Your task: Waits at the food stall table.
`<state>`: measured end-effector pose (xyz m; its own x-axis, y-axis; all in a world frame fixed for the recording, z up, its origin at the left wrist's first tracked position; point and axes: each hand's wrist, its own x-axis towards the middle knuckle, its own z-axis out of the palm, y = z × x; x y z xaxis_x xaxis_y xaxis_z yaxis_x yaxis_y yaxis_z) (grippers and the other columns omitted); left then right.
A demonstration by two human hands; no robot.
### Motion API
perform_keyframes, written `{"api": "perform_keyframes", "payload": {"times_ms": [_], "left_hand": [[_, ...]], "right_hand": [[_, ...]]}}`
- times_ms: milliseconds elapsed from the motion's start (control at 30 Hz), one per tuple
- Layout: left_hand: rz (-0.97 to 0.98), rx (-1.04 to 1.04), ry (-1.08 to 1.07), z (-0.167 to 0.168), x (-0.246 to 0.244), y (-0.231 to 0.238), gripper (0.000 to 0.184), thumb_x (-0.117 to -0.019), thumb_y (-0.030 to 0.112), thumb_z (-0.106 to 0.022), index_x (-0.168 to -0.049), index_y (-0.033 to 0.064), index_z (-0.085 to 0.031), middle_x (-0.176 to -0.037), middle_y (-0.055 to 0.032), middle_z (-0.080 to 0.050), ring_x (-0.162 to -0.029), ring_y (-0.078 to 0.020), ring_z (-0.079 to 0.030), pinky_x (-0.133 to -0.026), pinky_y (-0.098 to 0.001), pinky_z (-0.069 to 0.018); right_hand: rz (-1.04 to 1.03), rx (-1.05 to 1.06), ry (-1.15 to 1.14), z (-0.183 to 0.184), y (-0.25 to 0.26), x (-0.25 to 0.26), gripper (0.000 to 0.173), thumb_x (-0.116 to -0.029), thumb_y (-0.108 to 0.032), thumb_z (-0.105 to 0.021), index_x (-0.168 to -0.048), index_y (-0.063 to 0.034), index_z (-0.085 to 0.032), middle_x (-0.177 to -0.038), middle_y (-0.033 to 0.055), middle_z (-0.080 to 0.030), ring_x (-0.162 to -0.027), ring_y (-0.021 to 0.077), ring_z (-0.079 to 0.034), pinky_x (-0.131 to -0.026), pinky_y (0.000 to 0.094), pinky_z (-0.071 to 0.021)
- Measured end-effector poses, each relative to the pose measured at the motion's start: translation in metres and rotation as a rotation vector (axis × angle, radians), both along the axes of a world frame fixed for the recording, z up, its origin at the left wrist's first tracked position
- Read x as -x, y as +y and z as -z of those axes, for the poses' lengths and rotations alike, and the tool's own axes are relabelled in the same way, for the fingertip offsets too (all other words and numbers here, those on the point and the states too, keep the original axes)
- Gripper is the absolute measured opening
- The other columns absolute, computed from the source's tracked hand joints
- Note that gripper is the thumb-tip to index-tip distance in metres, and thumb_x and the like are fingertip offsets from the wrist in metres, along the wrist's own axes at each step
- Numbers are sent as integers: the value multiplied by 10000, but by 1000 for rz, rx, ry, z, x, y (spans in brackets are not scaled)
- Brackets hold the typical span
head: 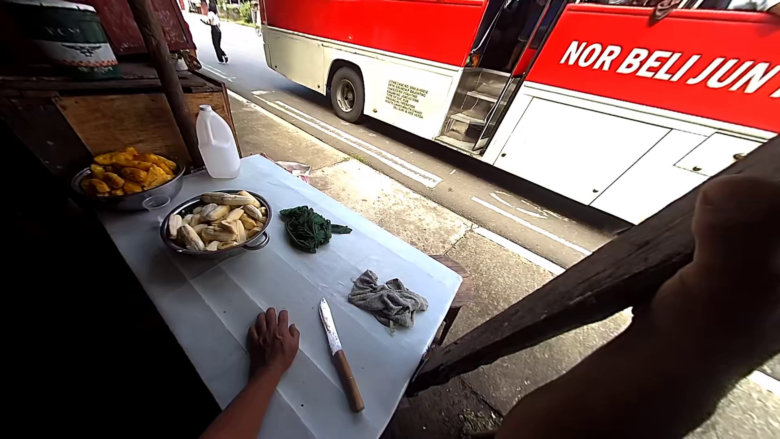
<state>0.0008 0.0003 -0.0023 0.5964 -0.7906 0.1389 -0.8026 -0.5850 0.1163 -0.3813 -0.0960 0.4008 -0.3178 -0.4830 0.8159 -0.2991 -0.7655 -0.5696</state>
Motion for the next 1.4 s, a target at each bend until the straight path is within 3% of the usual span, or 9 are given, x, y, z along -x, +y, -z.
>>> {"api": "perform_keyframes", "payload": {"times_ms": [233,367,700,800,900,1000,1200,1400], "left_hand": [[-3,2,-17,1,0,0,466,-997,397,-430,-1330,155,-649,-1462,-149,-540,-1389,-371,-457,-1085,-568,-385],[-6,-5,-13,2,0,-1,476,-1000,397,-416,-1343,155,-642,-1476,-157,-528,-1404,-367,-444,-1096,-565,-376],[11,-4,5,-1,3,-2,471,-1008,383,-419,-1349,145,-641,-1482,-175,-525,-1413,-390,-436,-1103,-590,-368],[14,-9,3,1,2,-3,474,-1012,380,-412,-1357,142,-636,-1488,-174,-521,-1423,-395,-425,-1107,-594,-362],[26,19,-11,1,3,-3,461,-1010,374,-428,-1340,138,-647,-1468,-185,-533,-1397,-405,-447,-1081,-602,-378],[37,49,-24,4,1,-2,463,-1004,368,-438,-1323,115,-657,-1443,-205,-541,-1369,-418,-466,-1061,-622,-384],[58,68,-21,7,0,0,474,-1004,361,-428,-1321,85,-647,-1437,-241,-534,-1364,-458,-460,-1042,-653,-383],[71,62,25,3,1,2,481,-1008,339,-435,-1348,56,-623,-1459,-275,-501,-1370,-493,-441,-1042,-692,-366]], "right_hand": [[-10,47,35,-4,-2,-2,960,-875,-442,-756,-1557,-1,-244,-1430,119,-550,-1281,167,-588,-1072,353,-524],[10,7,12,1,2,1,956,-891,-437,-765,-1585,-68,-223,-1465,58,-527,-1287,117,-583,-1057,313,-529],[-22,48,31,-7,11,-7,948,-916,-355,-719,-1619,-69,-151,-1466,26,-519,-1258,65,-584,-1031,256,-524],[-67,75,41,-9,12,-8,968,-910,-278,-697,-1625,-52,-84,-1521,53,-473,-1309,96,-562,-1054,273,-525],[-90,93,33,-14,9,-11,954,-894,-219,-694,-1628,-45,-110,-1532,84,-461,-1295,119,-563,-1037,279,-527],[-110,167,7,-18,3,-13,1005,-863,-204,-722,-1603,53,-93,-1538,176,-427,-1322,149,-537,-1060,262,-510],[-86,171,-11,-18,-2,-11,1053,-822,-263,-763,-1605,60,-138,-1552,221,-412,-1347,213,-530,-1076,333,-520],[-2,63,-47,-16,3,-12,1055,-806,-405,-779,-1621,-36,-219,-1461,185,-493,-1205,188,-607,-935,340,-582]]}}
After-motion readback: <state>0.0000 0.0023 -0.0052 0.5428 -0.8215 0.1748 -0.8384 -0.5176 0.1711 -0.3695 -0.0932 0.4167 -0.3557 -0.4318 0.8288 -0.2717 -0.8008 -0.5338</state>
